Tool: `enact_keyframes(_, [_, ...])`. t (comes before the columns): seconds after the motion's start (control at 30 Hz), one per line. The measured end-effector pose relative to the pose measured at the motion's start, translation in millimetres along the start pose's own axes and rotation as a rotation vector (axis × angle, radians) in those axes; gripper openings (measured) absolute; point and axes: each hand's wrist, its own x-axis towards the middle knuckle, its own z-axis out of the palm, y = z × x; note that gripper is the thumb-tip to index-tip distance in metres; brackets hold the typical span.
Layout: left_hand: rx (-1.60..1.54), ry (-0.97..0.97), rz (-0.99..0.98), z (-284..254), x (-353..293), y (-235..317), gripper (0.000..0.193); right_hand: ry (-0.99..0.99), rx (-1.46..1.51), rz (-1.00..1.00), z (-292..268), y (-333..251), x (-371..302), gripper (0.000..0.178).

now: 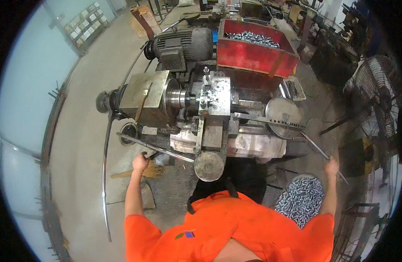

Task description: The person operates a metal turning machine, repeatedly inserting small metal pieces into the chuck, engaging the machine with a lever, and collecting the processed parts into a perforated metal basket. The cycle continues throughout the clip.

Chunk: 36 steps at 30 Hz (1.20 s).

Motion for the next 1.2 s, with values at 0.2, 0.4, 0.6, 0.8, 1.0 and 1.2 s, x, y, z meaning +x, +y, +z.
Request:
enact_keyframes(0.2, [-1.175,0.196,-0.189,-73.0,-7.3,63.6,0.041,0.186,0.109,0.015,20.6,1.3,-64.4,0.052])
enact_keyframes(0.4, [-1.141,0.263,-0.341,-72.4,-6.6,114.5,0.045,0.078,0.354,-0.129,27.9,-49.6,-192.0,0.049])
enact_keyframes(0.6, [-1.021,0.435,-0.309,-57.2,8.1,114.8,0.029,-0.106,0.8,-0.126,25.9,-92.5,-239.4,0.039])
enact_keyframes(0.8, [-1.068,0.375,-0.327,-63.0,4.2,117.4,0.029,-0.192,0.909,-0.025,0.2,-116.7,-247.4,0.023])
enact_keyframes(1.0, [-1.219,0.34,-0.273,-64.9,-0.2,121.5,0.029,-0.171,0.949,0.007,-1.1,-121.0,-250.7,0.023])
enact_keyframes(1.2, [-1.153,0.324,-0.252,-66.7,-3.4,119.1,0.032,0.01,0.606,-0.085,29.3,-74.5,-217.6,0.062])
